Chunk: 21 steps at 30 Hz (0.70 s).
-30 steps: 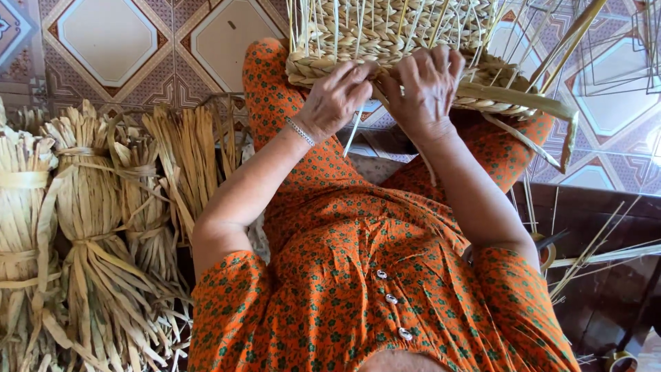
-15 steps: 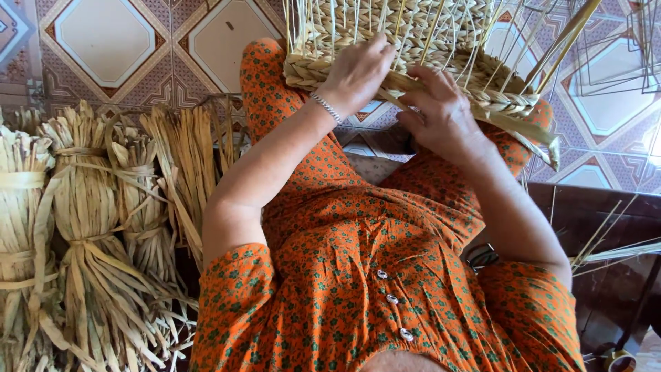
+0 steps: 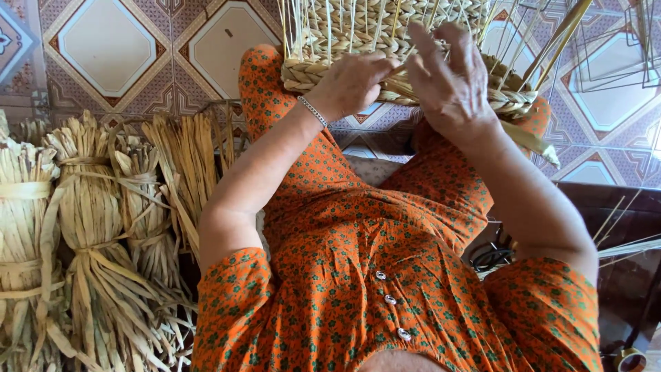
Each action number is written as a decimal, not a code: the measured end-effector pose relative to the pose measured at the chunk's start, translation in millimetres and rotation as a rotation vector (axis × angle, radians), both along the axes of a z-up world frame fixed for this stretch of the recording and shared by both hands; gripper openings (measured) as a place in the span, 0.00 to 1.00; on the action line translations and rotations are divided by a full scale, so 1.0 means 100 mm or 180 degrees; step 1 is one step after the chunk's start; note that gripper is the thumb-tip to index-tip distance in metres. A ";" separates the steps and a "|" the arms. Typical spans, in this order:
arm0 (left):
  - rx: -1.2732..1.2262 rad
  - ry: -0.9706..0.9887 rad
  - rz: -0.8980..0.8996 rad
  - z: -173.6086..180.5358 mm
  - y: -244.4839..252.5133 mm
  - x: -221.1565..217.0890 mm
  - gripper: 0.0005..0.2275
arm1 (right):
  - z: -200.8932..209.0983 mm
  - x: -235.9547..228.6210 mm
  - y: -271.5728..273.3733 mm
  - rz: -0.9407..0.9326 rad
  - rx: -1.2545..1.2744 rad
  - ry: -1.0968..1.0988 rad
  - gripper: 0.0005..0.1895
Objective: The person weaves a basket by hand, repeatedly threading long strips of dried plant fiber through a frame and pulling them tight.
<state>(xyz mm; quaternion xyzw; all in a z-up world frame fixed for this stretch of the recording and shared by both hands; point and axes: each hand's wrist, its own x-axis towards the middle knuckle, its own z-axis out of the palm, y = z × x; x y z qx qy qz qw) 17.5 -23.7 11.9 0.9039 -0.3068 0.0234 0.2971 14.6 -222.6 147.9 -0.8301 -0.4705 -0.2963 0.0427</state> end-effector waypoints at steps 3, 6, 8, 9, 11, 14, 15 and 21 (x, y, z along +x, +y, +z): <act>0.0179 -0.0049 -0.0020 -0.13 0.02 0.04 0.05 | 0.08 0.05 0.02 -0.0012 -0.0453 -0.0231 0.03; -0.0263 0.0144 0.0278 -0.21 -0.05 0.07 0.08 | -0.04 0.16 -0.02 -0.0504 -0.0918 0.1005 0.05; -0.0432 0.0000 0.0120 -0.20 -0.03 0.08 0.05 | -0.12 0.34 -0.10 -0.0584 -0.0779 0.2300 0.06; -0.0517 -0.0068 0.0040 -0.17 -0.02 0.08 0.04 | -0.15 0.47 -0.16 -0.0445 -0.0516 0.2981 0.07; -0.0178 -0.0034 0.0008 -0.11 -0.03 0.05 0.04 | -0.23 0.63 -0.29 -0.0551 -0.0075 0.4152 0.08; -0.0101 -0.0001 0.0299 -0.10 -0.15 0.00 0.07 | -0.43 0.67 -0.46 -0.0978 0.0328 0.4921 0.09; -0.0149 -0.0001 0.0451 -0.10 -0.19 0.00 0.10 | -0.52 0.62 -0.49 -0.0880 0.0384 0.4715 0.09; -0.0771 -0.1005 0.0351 -0.07 -0.08 -0.12 0.09 | -0.86 0.28 -0.51 -0.0807 0.0674 0.2824 0.17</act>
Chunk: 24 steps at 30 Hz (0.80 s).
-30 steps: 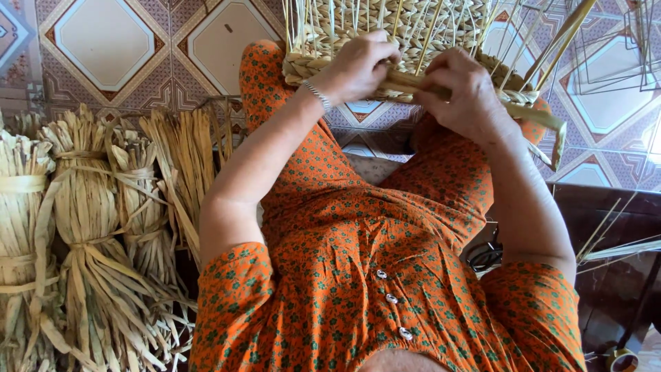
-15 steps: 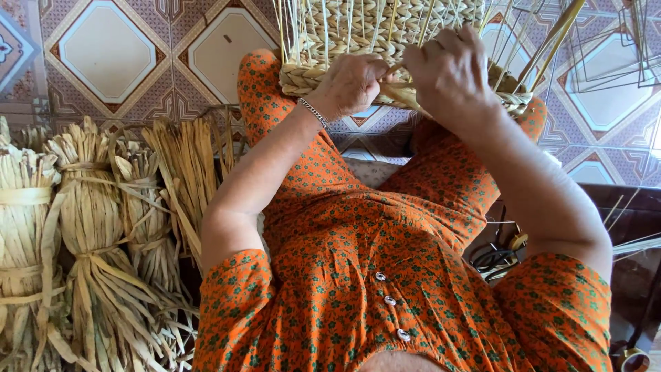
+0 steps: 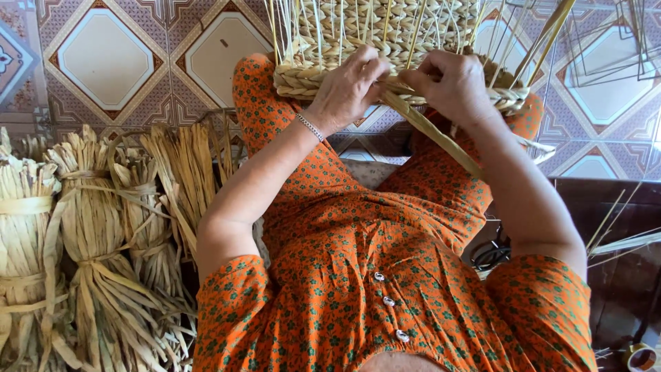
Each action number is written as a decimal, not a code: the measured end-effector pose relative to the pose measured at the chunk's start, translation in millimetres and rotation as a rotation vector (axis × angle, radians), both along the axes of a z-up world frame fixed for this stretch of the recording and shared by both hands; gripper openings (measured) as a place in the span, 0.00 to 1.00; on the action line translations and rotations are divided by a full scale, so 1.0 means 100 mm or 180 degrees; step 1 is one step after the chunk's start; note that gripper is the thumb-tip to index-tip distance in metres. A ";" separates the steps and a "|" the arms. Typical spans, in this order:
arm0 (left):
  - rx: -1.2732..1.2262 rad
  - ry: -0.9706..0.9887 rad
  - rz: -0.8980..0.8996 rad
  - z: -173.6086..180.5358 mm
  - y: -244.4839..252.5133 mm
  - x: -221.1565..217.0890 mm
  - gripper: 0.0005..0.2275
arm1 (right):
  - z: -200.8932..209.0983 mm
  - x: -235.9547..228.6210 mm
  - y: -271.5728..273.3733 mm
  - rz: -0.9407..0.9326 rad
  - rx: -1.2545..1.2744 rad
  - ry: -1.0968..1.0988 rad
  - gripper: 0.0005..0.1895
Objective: The person weaves a basket by hand, repeatedly threading long strips of dried plant fiber through a frame and pulling them tight.
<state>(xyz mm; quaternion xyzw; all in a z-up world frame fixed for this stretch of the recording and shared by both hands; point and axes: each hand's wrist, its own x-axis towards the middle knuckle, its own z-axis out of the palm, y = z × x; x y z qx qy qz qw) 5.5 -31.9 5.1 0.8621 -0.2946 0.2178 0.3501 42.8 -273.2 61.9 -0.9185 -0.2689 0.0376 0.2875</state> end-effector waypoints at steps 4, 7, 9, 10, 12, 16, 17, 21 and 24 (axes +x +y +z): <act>0.0213 -0.0411 0.0142 -0.11 0.01 -0.01 0.10 | -0.07 -0.12 0.09 -0.0175 -0.0343 -0.0868 0.23; 0.0347 -0.0154 0.0131 -0.20 0.05 -0.03 0.14 | -0.14 -0.25 0.13 -0.0300 -0.0099 -0.0938 0.19; 0.0118 0.0064 0.0118 -0.19 0.01 0.04 0.13 | -0.13 -0.29 0.10 -0.0320 -0.0154 -0.0792 0.19; -0.0018 0.0237 0.0211 -0.16 -0.04 0.09 0.13 | -0.09 -0.31 0.09 -0.0327 -0.0177 -0.0720 0.18; -0.0302 0.0596 0.0391 -0.06 -0.15 0.15 0.15 | 0.05 -0.39 0.03 -0.0456 -0.0298 -0.0446 0.14; -0.0299 0.0017 0.0503 0.05 -0.21 0.18 0.25 | 0.46 -0.65 -0.11 -0.0392 -0.0862 -0.2142 0.10; -0.0101 -0.0031 0.0536 0.01 -0.23 0.19 0.24 | 0.50 -0.69 -0.12 -0.0262 -0.0737 -0.2119 0.08; 0.0556 0.0214 0.0372 -0.28 -0.34 0.21 0.09 | 0.59 -0.96 -0.29 0.0067 -0.0945 -0.1304 0.16; 0.0071 -0.0146 -0.0165 -0.24 -0.36 0.19 0.07 | 0.74 -1.08 -0.42 -0.0012 -0.1124 -0.0056 0.18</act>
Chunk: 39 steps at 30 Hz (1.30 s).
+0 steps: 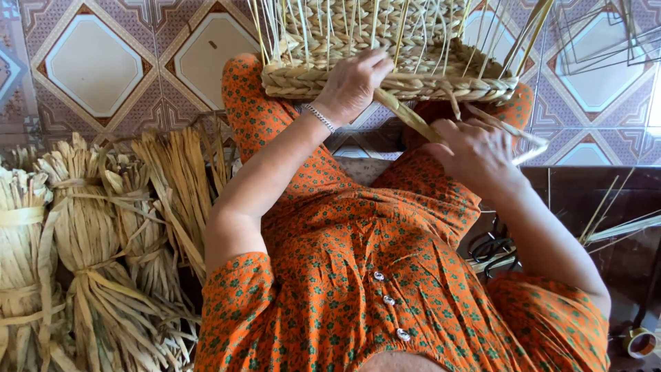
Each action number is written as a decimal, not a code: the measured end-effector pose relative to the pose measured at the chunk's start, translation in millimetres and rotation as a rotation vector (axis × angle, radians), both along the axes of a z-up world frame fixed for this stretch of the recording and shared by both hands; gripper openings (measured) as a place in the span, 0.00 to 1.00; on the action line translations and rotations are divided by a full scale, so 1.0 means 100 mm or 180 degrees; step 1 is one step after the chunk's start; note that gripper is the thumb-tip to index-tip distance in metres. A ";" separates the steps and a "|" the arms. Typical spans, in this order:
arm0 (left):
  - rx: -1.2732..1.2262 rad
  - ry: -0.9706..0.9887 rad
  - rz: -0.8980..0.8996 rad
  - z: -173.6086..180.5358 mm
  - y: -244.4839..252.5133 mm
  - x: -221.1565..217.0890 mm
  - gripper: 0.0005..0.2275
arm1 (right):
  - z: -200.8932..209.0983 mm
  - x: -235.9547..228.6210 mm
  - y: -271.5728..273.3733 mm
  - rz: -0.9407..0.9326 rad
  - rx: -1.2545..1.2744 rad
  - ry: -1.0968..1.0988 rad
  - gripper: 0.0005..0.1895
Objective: The person weaves a basket by hand, repeatedly threading long strips of dried plant fiber through a frame and pulling them tight.
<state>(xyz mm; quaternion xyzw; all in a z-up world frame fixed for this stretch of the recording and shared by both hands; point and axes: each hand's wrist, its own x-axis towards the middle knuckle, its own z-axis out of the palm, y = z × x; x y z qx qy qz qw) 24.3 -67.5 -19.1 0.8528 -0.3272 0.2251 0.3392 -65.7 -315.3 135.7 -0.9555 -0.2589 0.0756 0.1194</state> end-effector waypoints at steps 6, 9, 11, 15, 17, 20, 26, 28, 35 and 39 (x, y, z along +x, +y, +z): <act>0.0709 0.0958 -0.0008 0.46 0.07 -0.12 0.25 | 0.68 0.08 -0.23 -0.0428 -0.0105 -0.0098 0.07; 0.1159 0.0275 -0.0027 0.44 0.06 -0.20 0.21 | 0.75 0.14 -0.06 -0.0316 -0.0519 -0.1370 0.02; 0.0832 0.0718 0.0055 0.36 -0.01 -0.18 0.08 | 0.74 0.26 0.05 -0.0085 -0.0547 -0.2512 0.03; 0.0032 0.1654 0.0380 0.28 -0.03 -0.04 0.04 | 0.49 0.66 0.40 0.0434 0.0775 -0.3780 0.13; -0.0446 0.1111 0.0380 0.28 0.00 -0.07 0.08 | 0.30 0.65 0.41 0.0707 0.1716 -0.1545 0.09; -0.0928 0.1087 0.0550 0.28 -0.03 -0.03 0.13 | -0.19 0.91 0.56 0.0287 0.1694 -0.0534 0.07; -0.0679 0.0769 0.0905 0.07 -0.11 0.12 0.08 | -0.76 1.25 0.52 -0.0184 0.1181 0.0329 0.16; -0.0140 0.0839 0.0925 0.07 -0.14 0.12 0.07 | -0.79 1.32 0.54 -0.0225 0.1085 0.0608 0.25; 0.0846 0.2021 0.0558 0.43 -0.18 0.15 0.17 | -0.79 1.44 0.55 -0.0982 0.2438 0.1835 0.24; 0.0580 0.2157 0.0513 0.32 -0.16 0.20 0.16 | -0.89 1.41 0.55 -0.0868 0.2151 0.1176 0.15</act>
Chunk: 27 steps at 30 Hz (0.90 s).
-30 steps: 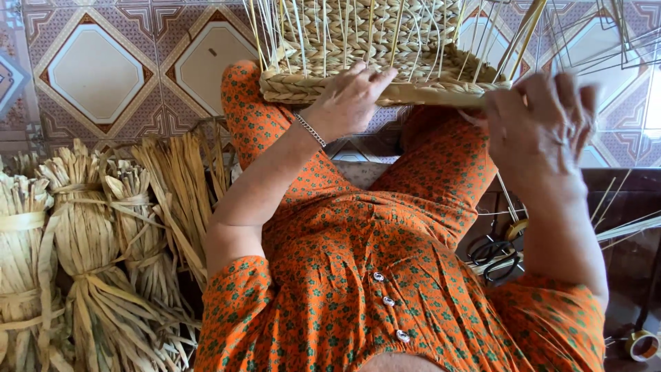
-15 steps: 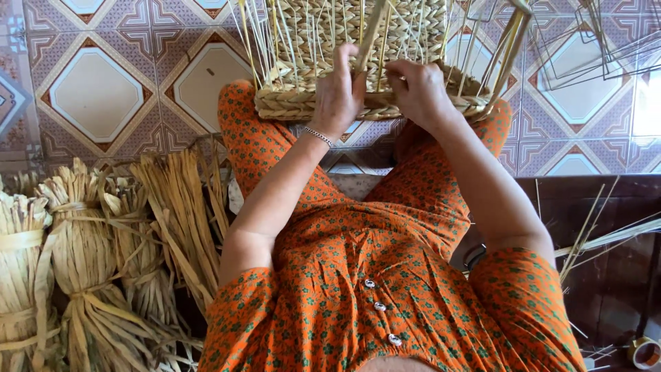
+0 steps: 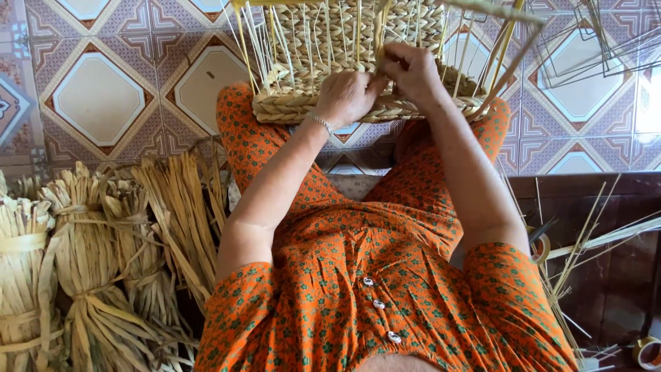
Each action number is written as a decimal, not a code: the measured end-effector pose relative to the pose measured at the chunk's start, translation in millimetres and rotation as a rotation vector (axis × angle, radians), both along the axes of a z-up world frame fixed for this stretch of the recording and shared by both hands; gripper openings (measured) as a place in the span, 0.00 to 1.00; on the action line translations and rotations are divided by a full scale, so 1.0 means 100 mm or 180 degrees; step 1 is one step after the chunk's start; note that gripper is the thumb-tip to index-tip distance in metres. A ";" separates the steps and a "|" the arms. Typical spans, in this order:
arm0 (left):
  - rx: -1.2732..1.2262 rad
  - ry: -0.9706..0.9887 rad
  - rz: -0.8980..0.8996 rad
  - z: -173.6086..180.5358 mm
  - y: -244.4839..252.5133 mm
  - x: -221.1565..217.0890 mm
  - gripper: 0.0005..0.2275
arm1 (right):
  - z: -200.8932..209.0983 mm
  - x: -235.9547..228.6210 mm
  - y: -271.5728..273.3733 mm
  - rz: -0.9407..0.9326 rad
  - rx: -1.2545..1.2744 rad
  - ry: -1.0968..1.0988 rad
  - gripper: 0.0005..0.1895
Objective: The person weaves a basket by hand, repeatedly threading long strips of dried plant fiber through a frame and pulling them tight.
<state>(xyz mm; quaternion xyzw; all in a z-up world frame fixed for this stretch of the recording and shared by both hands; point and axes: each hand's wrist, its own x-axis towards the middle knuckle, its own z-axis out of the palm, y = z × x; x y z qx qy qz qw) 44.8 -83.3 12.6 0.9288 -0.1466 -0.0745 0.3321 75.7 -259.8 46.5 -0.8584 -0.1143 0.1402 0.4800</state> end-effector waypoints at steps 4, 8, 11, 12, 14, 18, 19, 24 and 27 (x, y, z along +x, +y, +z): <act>-0.0425 -0.0735 0.0232 -0.02 0.06 -0.06 0.07 | -0.01 -0.05 -0.03 -0.0193 0.0312 0.0379 0.10; -0.0744 -0.2147 0.0777 0.38 0.01 0.14 0.23 | -0.09 -0.05 -0.07 -0.0279 -0.0188 -0.0278 0.14; -0.0373 -0.2916 0.0727 0.50 -0.20 0.37 0.28 | -0.30 -0.04 -0.11 -0.0268 -0.0212 -0.0557 0.10; -0.0205 -0.3093 0.0640 0.49 -0.26 0.49 0.29 | -0.36 -0.01 -0.11 -0.0260 -0.0282 -0.0785 0.08; -0.0077 -0.2989 0.0371 0.39 -0.36 0.64 0.18 | -0.42 0.02 -0.16 -0.0220 -0.0361 -0.1089 0.07; -0.0870 -0.0574 0.0908 0.29 -0.16 0.71 0.13 | -0.21 -0.01 -0.13 -0.0623 0.0315 -0.0009 0.18; -0.1467 -0.1006 0.0803 0.32 -0.01 0.68 0.14 | -0.12 -0.02 -0.10 -0.0843 0.0661 0.0618 0.24; -0.2741 -0.0244 0.0758 0.31 0.20 0.13 0.16 | 0.25 -0.15 -0.16 -0.1185 0.1851 0.1132 0.17; -0.1267 -0.0911 0.0493 0.04 0.11 0.15 0.15 | 0.28 -0.25 -0.18 -0.0922 0.1542 0.0766 0.12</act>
